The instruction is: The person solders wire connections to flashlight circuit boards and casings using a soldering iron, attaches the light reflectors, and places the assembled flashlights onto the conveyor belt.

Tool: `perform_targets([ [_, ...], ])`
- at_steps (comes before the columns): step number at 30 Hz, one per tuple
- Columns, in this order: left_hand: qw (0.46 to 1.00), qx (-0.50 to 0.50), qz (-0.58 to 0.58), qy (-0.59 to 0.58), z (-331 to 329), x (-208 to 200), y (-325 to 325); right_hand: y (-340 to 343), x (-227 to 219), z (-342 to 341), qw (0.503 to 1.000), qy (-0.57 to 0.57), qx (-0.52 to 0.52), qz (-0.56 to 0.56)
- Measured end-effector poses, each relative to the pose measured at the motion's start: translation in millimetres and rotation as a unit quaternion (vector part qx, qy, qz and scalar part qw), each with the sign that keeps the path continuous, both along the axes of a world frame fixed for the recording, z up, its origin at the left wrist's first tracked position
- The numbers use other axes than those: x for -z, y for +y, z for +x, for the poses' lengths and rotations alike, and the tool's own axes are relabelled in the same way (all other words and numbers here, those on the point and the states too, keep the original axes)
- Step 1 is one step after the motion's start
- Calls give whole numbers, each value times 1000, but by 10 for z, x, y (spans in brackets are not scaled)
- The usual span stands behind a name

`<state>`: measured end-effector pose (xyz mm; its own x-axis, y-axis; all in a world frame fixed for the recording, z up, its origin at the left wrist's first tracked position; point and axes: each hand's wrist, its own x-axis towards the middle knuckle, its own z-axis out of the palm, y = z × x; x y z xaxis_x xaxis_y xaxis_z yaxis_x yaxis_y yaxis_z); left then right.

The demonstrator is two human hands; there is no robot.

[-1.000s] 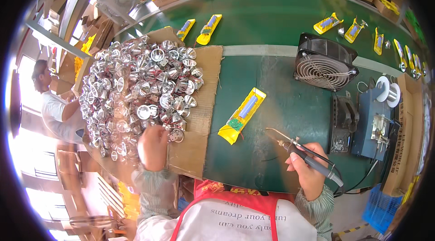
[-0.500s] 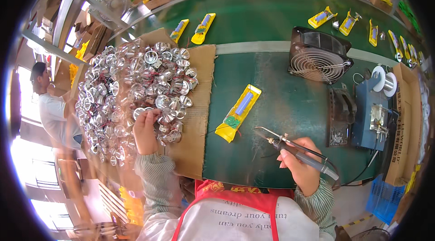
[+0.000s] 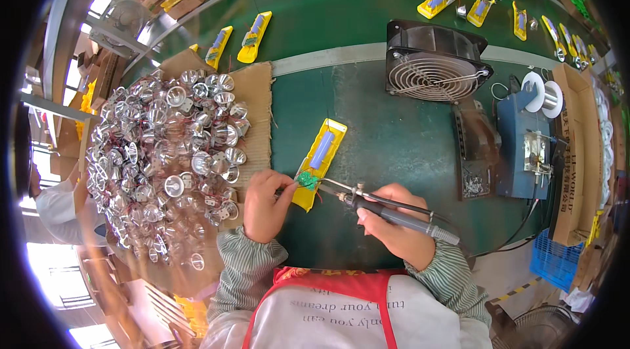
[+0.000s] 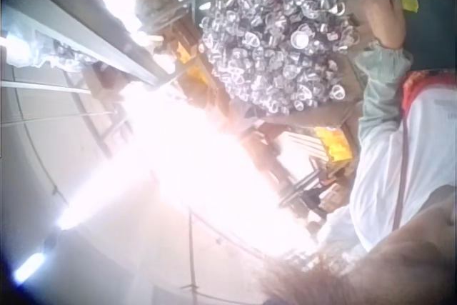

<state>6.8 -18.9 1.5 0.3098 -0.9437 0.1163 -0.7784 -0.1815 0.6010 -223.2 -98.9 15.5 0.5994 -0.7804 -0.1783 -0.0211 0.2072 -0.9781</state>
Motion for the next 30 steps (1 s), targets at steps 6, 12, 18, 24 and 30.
perform_targets([
  [6, 1000, -16, -13, 5, -59, 90, -17, -23, 114, 215, 999, -24, 3, 31],
  [12, 999, -22, -17, -19, -83, 124, -20, -52, 170, 279, 998, -38, 14, 42],
  [18, 999, -26, -22, -20, -98, 122, -25, -61, 191, 300, 999, -35, 8, 31],
  [24, 999, -26, -23, -28, -121, 107, -30, -58, 210, 317, 999, -27, 3, 32],
  [30, 999, -20, -24, -32, -115, 108, -36, -67, 217, 303, 1000, -17, -2, 17],
])
